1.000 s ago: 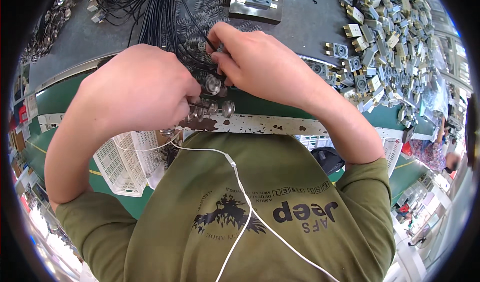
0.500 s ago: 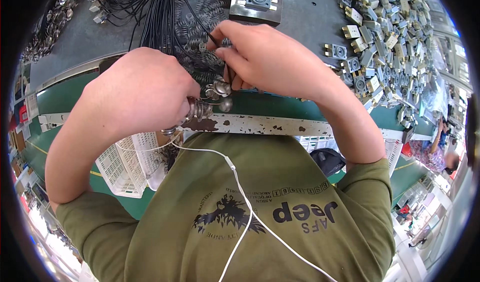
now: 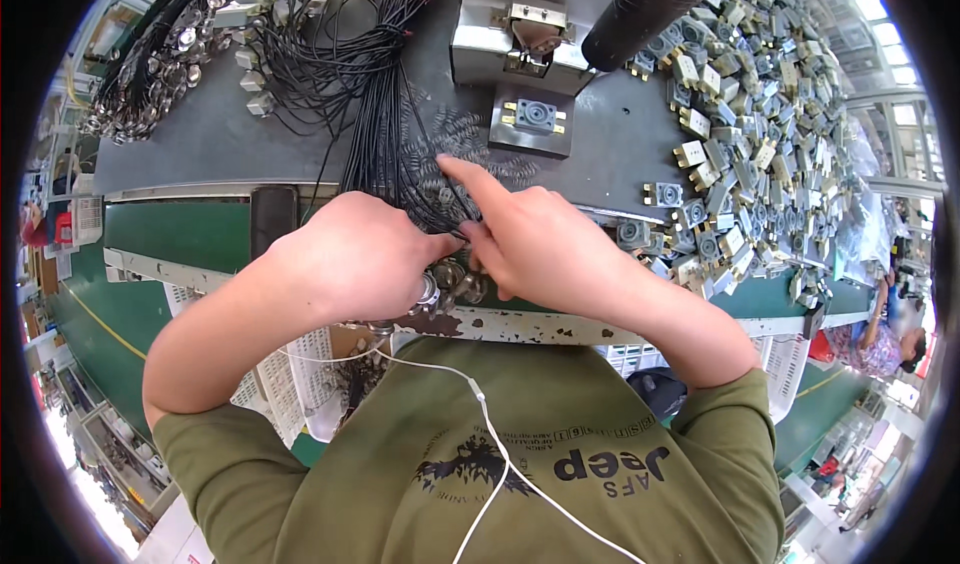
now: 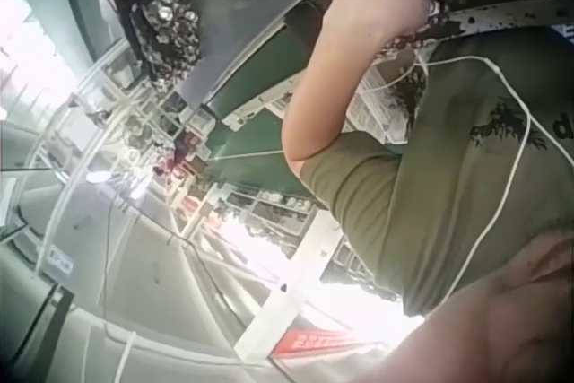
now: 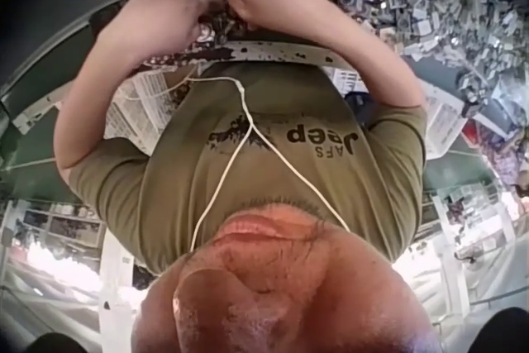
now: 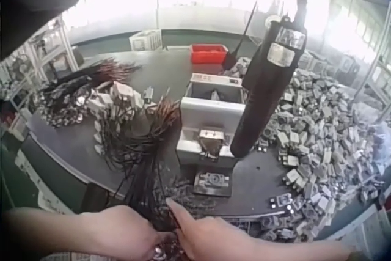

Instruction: Assembling small electronic components using a pneumatic screwdriver on a production line.

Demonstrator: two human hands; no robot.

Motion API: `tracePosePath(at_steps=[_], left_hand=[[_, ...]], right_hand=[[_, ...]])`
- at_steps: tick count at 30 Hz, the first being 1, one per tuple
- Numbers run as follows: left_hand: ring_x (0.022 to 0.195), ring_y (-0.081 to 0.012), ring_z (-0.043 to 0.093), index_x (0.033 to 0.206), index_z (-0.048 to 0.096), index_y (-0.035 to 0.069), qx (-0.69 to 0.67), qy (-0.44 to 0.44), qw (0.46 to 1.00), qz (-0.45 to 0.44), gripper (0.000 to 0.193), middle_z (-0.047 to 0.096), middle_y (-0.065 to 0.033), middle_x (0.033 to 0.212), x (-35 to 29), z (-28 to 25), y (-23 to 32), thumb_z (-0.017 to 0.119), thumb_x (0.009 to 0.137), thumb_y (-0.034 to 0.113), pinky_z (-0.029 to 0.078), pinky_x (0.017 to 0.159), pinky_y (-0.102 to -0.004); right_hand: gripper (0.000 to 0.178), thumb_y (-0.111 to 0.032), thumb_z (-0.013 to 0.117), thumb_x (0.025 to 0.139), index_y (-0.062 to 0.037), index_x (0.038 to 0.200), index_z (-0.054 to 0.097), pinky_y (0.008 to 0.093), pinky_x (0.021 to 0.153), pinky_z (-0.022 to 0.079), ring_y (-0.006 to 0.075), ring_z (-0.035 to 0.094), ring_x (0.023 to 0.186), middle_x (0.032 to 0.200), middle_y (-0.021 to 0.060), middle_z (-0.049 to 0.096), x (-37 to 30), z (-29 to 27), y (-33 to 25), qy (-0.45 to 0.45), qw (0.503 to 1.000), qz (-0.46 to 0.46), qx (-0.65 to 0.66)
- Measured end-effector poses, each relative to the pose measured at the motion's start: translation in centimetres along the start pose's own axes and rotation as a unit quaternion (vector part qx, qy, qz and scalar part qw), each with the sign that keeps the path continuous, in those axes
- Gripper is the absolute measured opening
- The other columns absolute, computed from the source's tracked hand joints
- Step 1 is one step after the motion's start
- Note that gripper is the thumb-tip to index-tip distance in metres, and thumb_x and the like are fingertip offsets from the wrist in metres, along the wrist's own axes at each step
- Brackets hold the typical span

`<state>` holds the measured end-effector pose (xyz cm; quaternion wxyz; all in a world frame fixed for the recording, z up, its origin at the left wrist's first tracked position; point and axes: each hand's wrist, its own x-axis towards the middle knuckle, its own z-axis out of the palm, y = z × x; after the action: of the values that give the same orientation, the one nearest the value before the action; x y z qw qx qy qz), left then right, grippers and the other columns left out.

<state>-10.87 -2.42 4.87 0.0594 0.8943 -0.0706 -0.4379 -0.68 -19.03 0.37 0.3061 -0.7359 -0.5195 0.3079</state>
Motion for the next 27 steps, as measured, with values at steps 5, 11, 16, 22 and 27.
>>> tracePosePath(at_steps=[5, 11, 16, 22, 27], left_hand=[[0.071, -0.0333, 0.070, 0.127, 0.069, 0.016, -0.038, 0.066, 0.997, 0.023, 0.042, 0.070, -0.0131, 0.074, 0.3, 1.6, -1.1, 0.056, 0.087, 0.025, 0.056, 0.069, -0.0489], [0.086, -0.0327, 0.072, 0.120, 0.064, 0.008, -0.144, 0.164, 0.972, 0.092, 0.029, 0.072, -0.0137, 0.089, -2.4, -0.8, -2.6, 0.060, 0.094, 0.019, 0.056, 0.076, -0.0441], [0.084, -0.0196, 0.070, 0.103, 0.069, 0.000, -0.199, 0.532, 0.809, 0.151, 0.013, 0.071, -0.0081, 0.094, -0.9, -1.9, -5.1, 0.070, 0.091, 0.000, 0.056, 0.073, -0.0339], [0.080, -0.0252, 0.068, 0.102, 0.070, 0.006, -0.109, 0.591, 0.780, 0.175, 0.015, 0.067, -0.0084, 0.085, 6.0, -3.8, -4.0, 0.075, 0.089, 0.008, 0.054, 0.071, -0.0331], [0.085, -0.0306, 0.068, 0.095, 0.061, 0.007, -0.080, 0.512, 0.842, 0.152, 0.017, 0.069, -0.0078, 0.089, 9.8, -4.5, -3.9, 0.072, 0.090, 0.020, 0.054, 0.072, -0.0424]], right_hand=[[0.060, -0.005, 0.061, 0.097, -0.0049, 0.152, 0.038, 0.0328, 0.066, 0.053, 0.0156, 0.067, 0.068, 0.078, 0.0070, 0.070, -0.1, -2.5, -1.8, -0.019, 0.976, 0.051, 0.211], [0.068, -0.001, 0.058, 0.099, -0.0052, 0.161, 0.030, 0.0344, 0.089, 0.056, 0.0188, 0.070, 0.095, 0.102, 0.0128, 0.070, -1.5, -3.4, 1.4, 0.093, 0.880, -0.072, 0.460], [0.056, -0.011, 0.053, 0.108, -0.0063, 0.160, 0.032, 0.0301, 0.075, 0.059, 0.0158, 0.072, 0.087, 0.116, 0.0177, 0.073, -2.8, -5.5, 6.2, -0.044, 0.909, 0.021, 0.414], [0.042, -0.013, 0.043, 0.112, -0.0068, 0.154, 0.041, 0.0266, 0.072, 0.055, 0.0115, 0.069, 0.077, 0.096, 0.0062, 0.077, -4.1, -2.9, 5.9, -0.014, 0.964, 0.085, 0.250], [0.037, -0.015, 0.047, 0.111, -0.0040, 0.147, 0.048, 0.0285, 0.075, 0.056, 0.0118, 0.068, 0.078, 0.095, 0.0063, 0.076, -4.0, -1.3, 6.6, -0.001, 0.961, 0.085, 0.263]])
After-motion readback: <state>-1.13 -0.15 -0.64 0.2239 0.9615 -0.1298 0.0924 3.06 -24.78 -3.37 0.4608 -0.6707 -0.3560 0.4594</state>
